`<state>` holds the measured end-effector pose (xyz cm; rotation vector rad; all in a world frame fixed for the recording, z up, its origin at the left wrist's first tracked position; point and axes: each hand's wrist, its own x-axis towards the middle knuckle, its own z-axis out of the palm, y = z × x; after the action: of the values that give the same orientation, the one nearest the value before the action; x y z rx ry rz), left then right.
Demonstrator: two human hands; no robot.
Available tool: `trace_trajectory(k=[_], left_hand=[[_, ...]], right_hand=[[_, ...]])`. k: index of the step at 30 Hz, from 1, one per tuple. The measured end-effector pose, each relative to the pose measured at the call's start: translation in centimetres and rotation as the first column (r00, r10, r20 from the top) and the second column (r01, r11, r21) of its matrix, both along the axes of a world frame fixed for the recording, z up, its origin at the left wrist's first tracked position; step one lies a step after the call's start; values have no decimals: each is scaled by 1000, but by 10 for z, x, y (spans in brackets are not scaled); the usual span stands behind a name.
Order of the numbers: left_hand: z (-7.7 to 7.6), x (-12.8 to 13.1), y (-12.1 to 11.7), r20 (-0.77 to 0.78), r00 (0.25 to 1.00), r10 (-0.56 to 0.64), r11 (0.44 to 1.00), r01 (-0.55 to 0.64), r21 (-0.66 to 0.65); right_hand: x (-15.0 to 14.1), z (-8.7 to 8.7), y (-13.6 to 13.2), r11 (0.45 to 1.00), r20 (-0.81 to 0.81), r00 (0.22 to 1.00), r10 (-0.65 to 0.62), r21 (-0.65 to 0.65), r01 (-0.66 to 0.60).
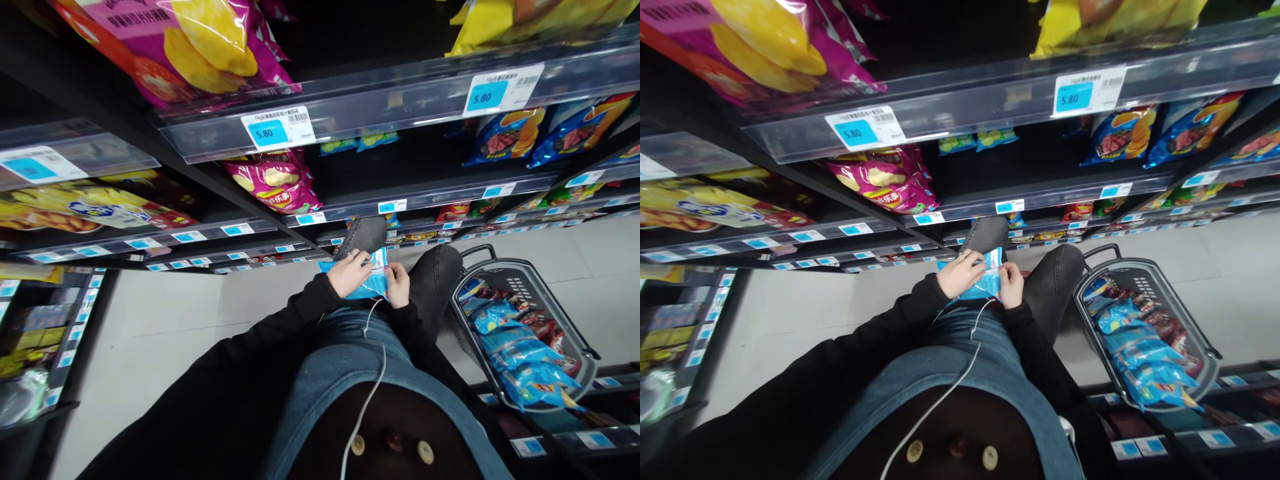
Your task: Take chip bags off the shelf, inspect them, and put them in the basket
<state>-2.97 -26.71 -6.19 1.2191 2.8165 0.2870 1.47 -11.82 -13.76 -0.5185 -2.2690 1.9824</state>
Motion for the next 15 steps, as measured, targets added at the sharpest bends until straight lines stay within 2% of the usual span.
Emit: trace_trajectory(k=[3, 9, 12, 15], left_hand=[[0, -1, -6, 4, 1000, -6, 1000, 6, -5], [-20, -4, 0, 56, 983, 172, 983, -175, 57], [-25, -4, 2, 83, 983, 166, 984, -170, 50], [-20, 0, -1, 78, 989, 126, 992, -127, 6]], right_hand=[[0, 0, 0, 997, -37, 998, 59, 49, -58], [-4, -5, 5, 984, -27, 993, 112, 140, -107], [-5, -9, 6, 984, 2, 996, 94, 154, -93], [-6, -12, 7, 986, 28, 998, 59, 153, -62]])
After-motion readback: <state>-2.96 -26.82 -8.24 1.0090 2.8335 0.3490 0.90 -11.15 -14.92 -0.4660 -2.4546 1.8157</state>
